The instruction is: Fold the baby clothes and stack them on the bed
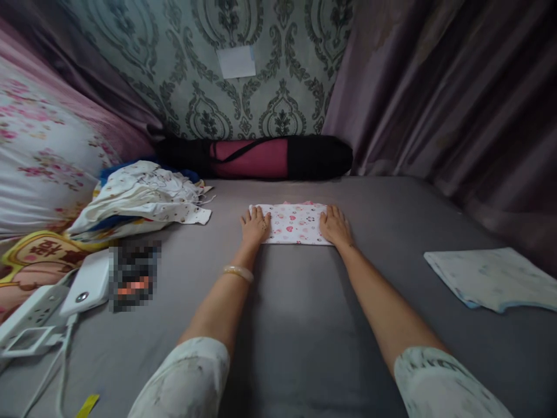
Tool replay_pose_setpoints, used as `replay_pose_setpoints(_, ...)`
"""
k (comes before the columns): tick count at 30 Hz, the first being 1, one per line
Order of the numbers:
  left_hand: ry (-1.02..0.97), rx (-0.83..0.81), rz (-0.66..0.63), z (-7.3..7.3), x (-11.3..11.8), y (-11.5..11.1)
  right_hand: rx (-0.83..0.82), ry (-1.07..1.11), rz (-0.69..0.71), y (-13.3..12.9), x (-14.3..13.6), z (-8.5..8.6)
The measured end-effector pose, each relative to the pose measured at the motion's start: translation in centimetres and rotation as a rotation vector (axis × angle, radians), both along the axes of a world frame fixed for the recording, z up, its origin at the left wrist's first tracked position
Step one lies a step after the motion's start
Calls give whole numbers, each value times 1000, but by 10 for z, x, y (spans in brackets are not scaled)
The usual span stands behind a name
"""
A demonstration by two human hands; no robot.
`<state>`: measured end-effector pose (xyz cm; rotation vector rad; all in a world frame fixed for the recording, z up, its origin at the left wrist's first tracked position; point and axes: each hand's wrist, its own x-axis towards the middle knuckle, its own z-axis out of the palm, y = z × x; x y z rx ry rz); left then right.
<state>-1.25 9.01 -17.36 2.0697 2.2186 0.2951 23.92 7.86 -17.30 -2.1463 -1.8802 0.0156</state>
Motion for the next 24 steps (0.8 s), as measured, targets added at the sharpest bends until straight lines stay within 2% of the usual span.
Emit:
replay_pose_setpoints(3, 4, -61, -15, 8, 0, -2, -47, 0, -17, -2, -2, 8)
replay_pose_setpoints(7, 68, 80, -61, 18, 23, -18, 36, -53, 23, -12, -29, 17)
replay_pose_setpoints(10, 62, 139, -112, 15, 49, -33, 37, -41, 126, -20, -63, 17)
replay_pose_setpoints(13, 57, 136, -118, 6, 62, -41, 28, -22, 164, -26, -85, 10)
replay_pose_setpoints(18, 56, 130, -127, -3, 61, -43, 35, -20, 153, -29, -87, 0)
replay_pose_setpoints(24, 64, 81, -146, 2, 58, -39, -41, -26, 175, -24, -82, 3)
